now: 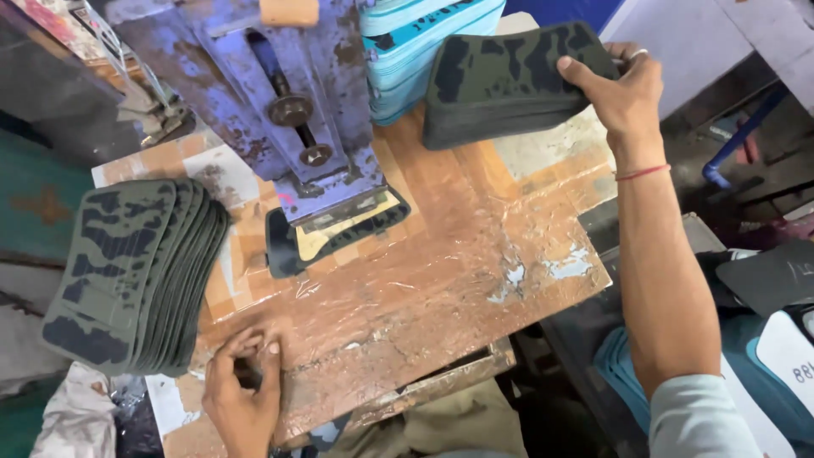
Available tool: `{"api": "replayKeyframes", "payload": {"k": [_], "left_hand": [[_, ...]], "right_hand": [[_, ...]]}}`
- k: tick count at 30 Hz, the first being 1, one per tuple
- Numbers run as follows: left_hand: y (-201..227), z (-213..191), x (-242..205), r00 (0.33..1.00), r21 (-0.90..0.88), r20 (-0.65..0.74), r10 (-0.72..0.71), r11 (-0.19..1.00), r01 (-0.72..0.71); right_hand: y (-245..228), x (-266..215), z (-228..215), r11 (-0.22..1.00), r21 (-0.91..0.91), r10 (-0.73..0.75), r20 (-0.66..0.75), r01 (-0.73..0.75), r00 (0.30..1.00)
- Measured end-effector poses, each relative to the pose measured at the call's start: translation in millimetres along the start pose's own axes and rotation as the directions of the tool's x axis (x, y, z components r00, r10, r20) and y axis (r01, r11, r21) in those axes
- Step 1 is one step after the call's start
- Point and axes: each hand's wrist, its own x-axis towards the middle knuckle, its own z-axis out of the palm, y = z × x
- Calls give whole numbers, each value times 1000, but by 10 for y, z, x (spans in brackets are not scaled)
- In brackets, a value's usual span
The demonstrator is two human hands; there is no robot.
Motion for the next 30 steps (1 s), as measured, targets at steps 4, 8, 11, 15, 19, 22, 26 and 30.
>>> {"api": "replayKeyframes", "payload": {"k": [4, 8, 11, 15, 19, 22, 26, 30], "left_hand": [[-160, 101, 36, 998, 0, -51, 40, 999, -40], [-158, 43, -35, 999, 14, 3, 46, 999, -46], [-154, 106, -3, 998, 18, 2, 55, 998, -55], [236, 337, -70, 989, -275, 145, -8, 960, 48], [1311, 763, 141, 892, -394, 419, 172, 919, 8], [1703, 1303, 461, 774, -503, 542, 328, 864, -14], [1975, 1939, 832, 893, -530, 345, 289, 845, -69], [1979, 2617, 1286, 953, -306, -32, 301, 905, -296]], "right_hand": [[-99, 73, 22, 981, -154, -126, -70, 114, 990], [31, -11, 9, 992, -74, -99, -12, 97, 995], [-35, 14, -27, 999, 36, -12, 14, 11, 1000], [-153, -1, -16, 998, 23, 60, 11, -61, 998], [-150, 34, -2, 998, -40, -52, -6, 52, 999], [-38, 232, -66, 997, 55, -60, -33, 61, 998], [8, 250, -104, 994, 99, -46, -5, 46, 999], [-7, 108, -230, 985, -168, 41, -7, -42, 999]]}}
